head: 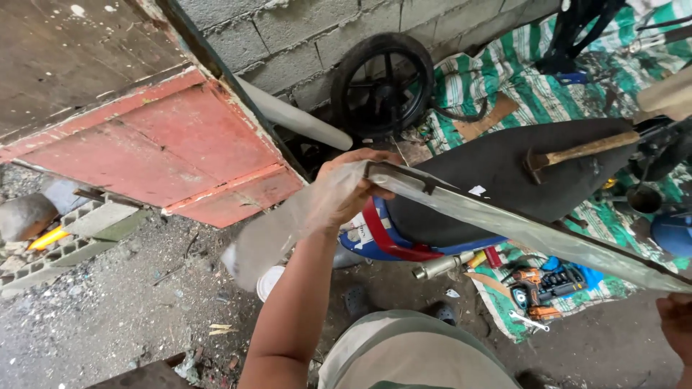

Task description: Preparing a new motorcycle axle rod by hammering a metal plate and unpacking the rod from its plastic sleeve.

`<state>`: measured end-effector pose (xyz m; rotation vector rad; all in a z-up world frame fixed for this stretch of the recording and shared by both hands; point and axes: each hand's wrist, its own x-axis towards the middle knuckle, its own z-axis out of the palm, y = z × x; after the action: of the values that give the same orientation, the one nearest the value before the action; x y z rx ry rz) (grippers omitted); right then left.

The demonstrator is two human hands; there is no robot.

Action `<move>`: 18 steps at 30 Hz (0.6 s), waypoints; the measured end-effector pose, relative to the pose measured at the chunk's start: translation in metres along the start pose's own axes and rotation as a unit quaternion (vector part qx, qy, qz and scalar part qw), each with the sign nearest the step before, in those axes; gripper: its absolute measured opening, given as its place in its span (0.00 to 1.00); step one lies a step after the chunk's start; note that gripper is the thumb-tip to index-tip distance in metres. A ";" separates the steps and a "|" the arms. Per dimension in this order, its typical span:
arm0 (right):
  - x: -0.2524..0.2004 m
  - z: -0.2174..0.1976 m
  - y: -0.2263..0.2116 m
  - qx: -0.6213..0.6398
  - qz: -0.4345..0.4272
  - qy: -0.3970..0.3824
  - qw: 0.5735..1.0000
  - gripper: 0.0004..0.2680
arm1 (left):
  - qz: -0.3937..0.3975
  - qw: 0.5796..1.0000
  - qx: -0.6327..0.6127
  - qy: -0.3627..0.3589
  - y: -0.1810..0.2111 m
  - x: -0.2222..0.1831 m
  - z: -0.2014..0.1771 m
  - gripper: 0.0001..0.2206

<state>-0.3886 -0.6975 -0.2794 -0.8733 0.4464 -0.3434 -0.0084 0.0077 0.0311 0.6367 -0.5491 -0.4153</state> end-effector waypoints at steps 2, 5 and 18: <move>-0.012 0.009 0.001 0.008 -0.047 0.013 0.999 0.07 | -0.040 0.986 0.078 0.140 -0.005 0.002 -0.003 0.47; -0.021 0.004 -0.004 -0.038 -0.053 0.043 0.997 0.09 | 0.010 0.992 0.047 0.118 -0.020 -0.004 -0.031 0.38; -0.131 0.187 -0.055 -0.083 -0.200 0.050 0.975 0.04 | 0.090 0.994 -0.045 0.043 -0.018 -0.014 -0.113 0.27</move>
<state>-0.4114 -0.5478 -0.1006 -1.1139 0.3949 -0.7306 0.0441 0.0520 -0.0612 0.5117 -0.4979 -0.2410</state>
